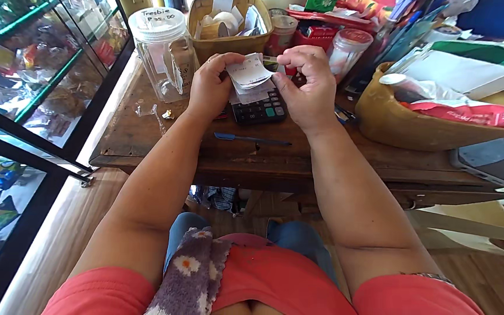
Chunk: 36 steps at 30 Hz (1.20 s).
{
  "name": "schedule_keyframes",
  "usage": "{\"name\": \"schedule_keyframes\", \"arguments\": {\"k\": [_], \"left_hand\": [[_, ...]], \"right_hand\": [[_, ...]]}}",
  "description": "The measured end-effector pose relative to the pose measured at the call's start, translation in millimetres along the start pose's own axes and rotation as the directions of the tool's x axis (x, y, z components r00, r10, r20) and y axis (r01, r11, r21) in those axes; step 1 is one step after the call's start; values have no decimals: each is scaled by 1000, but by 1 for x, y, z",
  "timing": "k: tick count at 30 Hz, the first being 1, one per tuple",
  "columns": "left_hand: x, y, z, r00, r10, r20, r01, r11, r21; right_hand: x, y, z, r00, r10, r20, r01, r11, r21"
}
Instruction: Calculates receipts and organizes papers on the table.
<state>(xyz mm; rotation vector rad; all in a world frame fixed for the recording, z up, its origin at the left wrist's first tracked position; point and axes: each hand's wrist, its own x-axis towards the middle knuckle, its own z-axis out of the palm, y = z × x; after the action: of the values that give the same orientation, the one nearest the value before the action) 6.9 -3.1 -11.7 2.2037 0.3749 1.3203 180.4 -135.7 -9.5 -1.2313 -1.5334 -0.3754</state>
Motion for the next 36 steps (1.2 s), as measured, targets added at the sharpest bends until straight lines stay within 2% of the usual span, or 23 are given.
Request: {"name": "schedule_keyframes", "arguments": {"k": [5,14,21,28,36], "left_hand": [[0,0,-1,1000,-8,-6,7,1000,-17],[1,1,-1,999,-36,15,37,999,-23],[1,1,-2,998,-58,36,59,998,-25],[1,-1,-1,998,-49,47,50,999,-14],[0,-1,0,998,-35,50,36,999,-17]], "right_hand": [[0,-1,0,997,78,17,-78,997,-2],[0,-6,-1,991,124,48,-127,990,60],[1,-10,-1,984,171,58,-178,970,165],[3,-13,-1,986,166,-2,-158,944,291],[3,-13,-2,988,157,-18,-142,935,324]]}}
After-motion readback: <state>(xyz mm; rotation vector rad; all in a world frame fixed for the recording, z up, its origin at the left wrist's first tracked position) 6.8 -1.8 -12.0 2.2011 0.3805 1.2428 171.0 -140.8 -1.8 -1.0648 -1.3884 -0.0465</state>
